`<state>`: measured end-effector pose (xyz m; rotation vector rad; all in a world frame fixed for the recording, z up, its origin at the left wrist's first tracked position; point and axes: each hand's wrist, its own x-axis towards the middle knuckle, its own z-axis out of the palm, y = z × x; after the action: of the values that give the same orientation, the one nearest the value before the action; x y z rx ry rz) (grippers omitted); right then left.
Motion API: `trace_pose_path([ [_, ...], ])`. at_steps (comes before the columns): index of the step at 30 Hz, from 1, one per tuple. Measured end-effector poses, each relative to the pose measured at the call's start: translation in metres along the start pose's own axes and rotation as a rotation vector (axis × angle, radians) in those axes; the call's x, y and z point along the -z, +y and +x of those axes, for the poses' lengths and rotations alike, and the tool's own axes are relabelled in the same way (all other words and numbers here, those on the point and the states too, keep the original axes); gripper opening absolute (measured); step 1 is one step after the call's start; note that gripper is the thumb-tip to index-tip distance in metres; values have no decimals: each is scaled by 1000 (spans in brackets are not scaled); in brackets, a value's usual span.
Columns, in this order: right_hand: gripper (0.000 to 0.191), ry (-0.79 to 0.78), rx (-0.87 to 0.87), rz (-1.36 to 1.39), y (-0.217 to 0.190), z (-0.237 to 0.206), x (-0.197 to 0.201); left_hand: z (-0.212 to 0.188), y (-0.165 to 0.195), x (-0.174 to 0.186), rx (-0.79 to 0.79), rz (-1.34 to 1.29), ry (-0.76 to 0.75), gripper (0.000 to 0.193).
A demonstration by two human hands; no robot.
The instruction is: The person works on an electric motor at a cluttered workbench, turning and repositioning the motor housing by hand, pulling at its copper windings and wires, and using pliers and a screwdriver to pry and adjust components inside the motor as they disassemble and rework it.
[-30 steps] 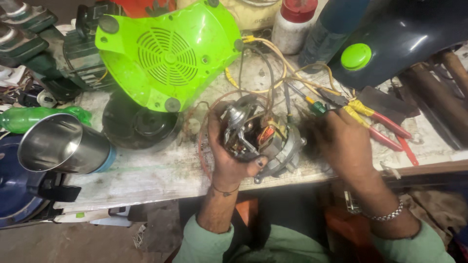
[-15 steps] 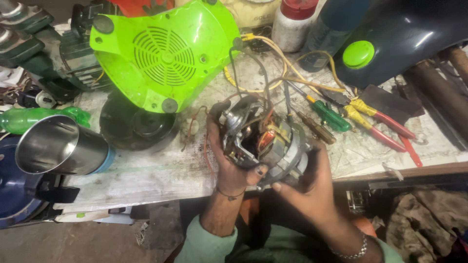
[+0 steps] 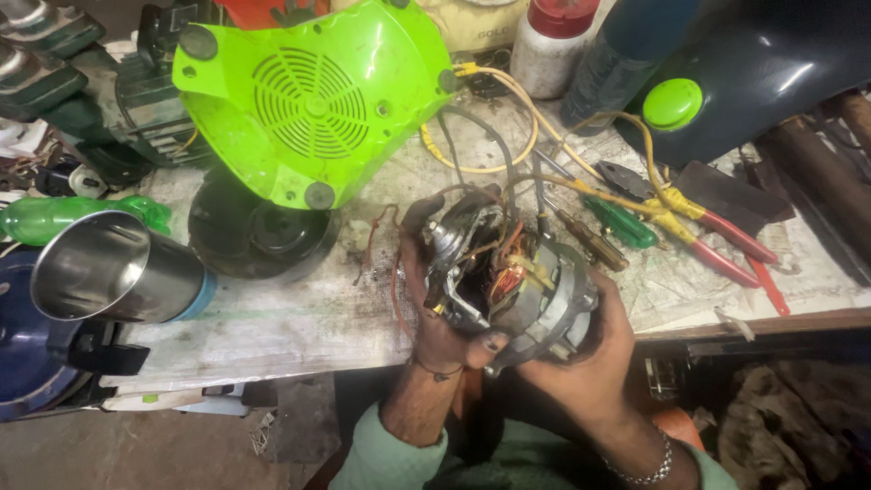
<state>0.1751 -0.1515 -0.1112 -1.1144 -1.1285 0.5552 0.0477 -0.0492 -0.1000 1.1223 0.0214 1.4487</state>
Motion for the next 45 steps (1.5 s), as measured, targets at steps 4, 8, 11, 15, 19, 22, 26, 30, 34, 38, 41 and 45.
trace_pose_path([
  [4,95,-14,44,-19,1,-1,2,1,2,-3,-30,5,7,125],
  [8,95,-24,12,30,0,-4,3,3,9,-5,11,4,11,120],
  [11,93,-14,4,6,-2,-7,0,4,13,-5,25,3,23,125],
  [15,94,11,70,-70,0,-9,-2,3,13,-4,30,-22,6,129],
  [19,90,15,-41,13,4,-14,2,-3,8,-3,-8,35,-33,128],
  [22,88,27,-117,5,8,-16,4,-4,3,-1,9,-31,-40,128],
  [26,95,-61,-94,31,8,-5,10,2,4,6,-62,20,-95,120],
  [30,112,-251,-103,205,-6,16,33,8,12,8,-125,144,-139,117],
  [34,68,-46,-135,-173,-26,32,57,8,28,8,-109,476,-130,107],
  [38,27,-25,8,-1069,-38,63,85,14,34,7,-105,756,-158,102],
  [41,26,-135,110,-1155,-35,80,94,22,33,8,-205,1009,-210,104],
  [45,25,-266,260,-1173,-23,92,91,25,33,4,-174,1064,-224,102],
])
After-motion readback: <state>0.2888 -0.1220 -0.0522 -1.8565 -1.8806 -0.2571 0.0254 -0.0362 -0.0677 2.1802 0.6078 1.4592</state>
